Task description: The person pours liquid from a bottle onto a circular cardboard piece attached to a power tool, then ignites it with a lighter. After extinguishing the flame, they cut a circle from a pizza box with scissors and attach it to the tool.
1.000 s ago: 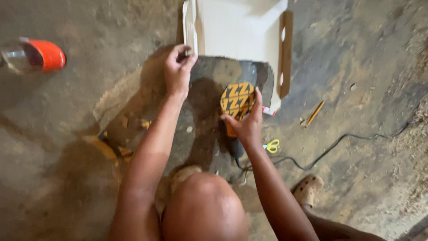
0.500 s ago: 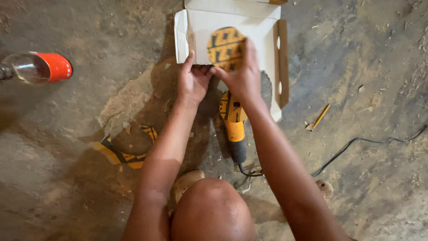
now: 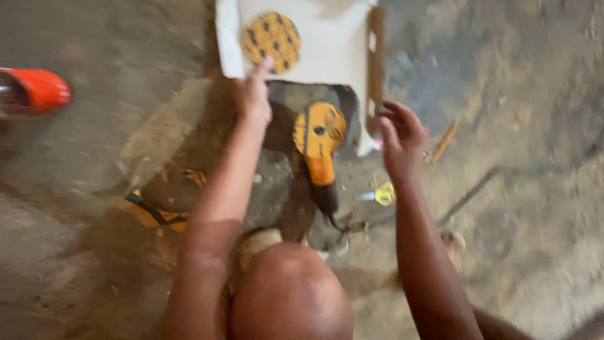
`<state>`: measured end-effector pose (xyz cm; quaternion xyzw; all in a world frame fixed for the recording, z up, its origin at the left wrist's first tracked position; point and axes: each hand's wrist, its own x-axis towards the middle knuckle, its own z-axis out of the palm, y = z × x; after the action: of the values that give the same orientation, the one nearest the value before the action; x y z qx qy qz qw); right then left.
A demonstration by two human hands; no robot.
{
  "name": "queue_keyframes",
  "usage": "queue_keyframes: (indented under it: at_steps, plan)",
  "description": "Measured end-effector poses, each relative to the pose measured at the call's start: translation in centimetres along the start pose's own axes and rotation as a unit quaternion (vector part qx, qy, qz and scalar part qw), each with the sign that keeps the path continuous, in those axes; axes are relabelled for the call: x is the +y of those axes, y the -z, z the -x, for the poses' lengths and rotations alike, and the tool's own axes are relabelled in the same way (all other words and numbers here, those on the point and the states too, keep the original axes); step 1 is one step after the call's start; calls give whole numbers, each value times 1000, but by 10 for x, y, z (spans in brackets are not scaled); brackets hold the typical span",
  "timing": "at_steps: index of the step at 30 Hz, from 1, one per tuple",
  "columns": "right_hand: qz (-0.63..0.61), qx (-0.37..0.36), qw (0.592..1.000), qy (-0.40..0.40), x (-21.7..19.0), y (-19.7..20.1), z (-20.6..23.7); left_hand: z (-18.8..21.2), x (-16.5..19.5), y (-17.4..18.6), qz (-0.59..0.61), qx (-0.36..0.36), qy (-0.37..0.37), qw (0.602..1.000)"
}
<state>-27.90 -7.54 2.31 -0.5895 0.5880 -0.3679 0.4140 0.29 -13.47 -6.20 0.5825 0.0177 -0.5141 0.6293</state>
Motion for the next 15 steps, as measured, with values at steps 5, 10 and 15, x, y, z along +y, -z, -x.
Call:
queue_keyframes:
  at_steps: [5, 10, 15]
  plan:
    - [106, 114, 958, -241, 69, 97, 91, -5, -11, 4, -23, -9, -18, 1000]
    - [214, 221, 895, -322, 105, 129, 116, -3, -8, 6, -59, 0, 47, 997]
    - [399, 276, 851, -202, 119, 132, 57, -4, 8, 22, -81, 40, 12, 996]
